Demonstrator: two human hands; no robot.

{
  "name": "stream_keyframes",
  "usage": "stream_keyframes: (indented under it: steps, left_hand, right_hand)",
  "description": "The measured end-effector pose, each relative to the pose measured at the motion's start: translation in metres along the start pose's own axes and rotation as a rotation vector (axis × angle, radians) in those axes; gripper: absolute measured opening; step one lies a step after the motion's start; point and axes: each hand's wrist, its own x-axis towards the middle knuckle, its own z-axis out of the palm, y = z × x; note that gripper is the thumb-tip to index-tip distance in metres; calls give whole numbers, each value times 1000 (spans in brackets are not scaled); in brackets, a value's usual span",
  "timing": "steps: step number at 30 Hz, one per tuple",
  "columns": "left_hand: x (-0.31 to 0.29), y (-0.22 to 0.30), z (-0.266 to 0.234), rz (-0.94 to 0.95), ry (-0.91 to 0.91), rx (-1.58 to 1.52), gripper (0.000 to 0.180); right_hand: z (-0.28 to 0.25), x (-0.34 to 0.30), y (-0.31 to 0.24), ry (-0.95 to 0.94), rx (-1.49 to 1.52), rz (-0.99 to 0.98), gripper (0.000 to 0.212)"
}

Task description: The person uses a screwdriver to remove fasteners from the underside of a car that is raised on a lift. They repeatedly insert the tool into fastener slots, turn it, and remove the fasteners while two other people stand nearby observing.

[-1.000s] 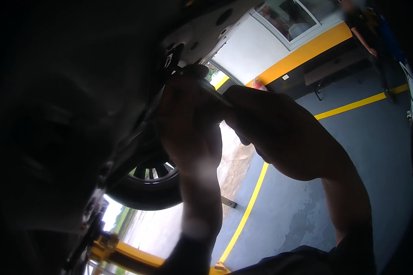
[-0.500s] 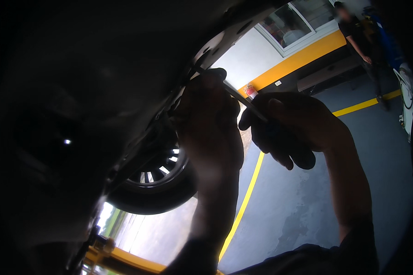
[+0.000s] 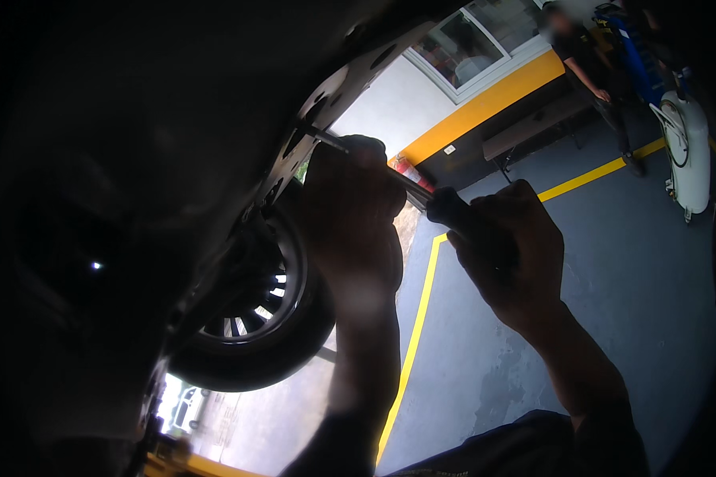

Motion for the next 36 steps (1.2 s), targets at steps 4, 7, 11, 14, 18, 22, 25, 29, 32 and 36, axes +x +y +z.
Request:
stream_keyframes:
  steps: [4, 7, 11, 14, 18, 22, 25, 29, 32, 36]
  left_hand:
    - [-10, -1, 10, -421, 29, -538, 22]
    - [-9, -4, 7, -815, 146, -1480, 25]
    - [-9, -3, 17, -707, 148, -1649, 27]
    - [-6, 6, 19, -691, 186, -1537, 30]
    - [-3, 7, 14, -726, 143, -1375, 31]
    - [-20, -2, 19, -526, 99, -625, 23]
    - [-39, 2, -8, -211, 186, 279, 18]
    - [-27, -16, -28, -174, 136, 515, 24]
    - [-8, -1, -20, -375, 254, 23, 35]
    - [-1, 1, -15, -426, 255, 144, 22]
  right_hand:
    - [-3, 9, -21, -114, 170, 157, 34]
    - [-18, 1, -5, -416, 385, 337, 37]
    - [-23, -9, 8, -320, 481, 202, 41]
    - [-17, 2, -1, -65, 239, 77, 42]
    - [-15, 4, -3, 61, 18, 26, 45]
    - [-19, 13, -15, 17, -116, -2, 40]
    - [-24, 11, -10, -96, -33, -38, 34]
    - [-22, 3, -12, -123, 8, -4, 30]
    - [-19, 2, -6, -30, -17, -70, 25]
    - [-19, 13, -13, -48, 111, 9, 28]
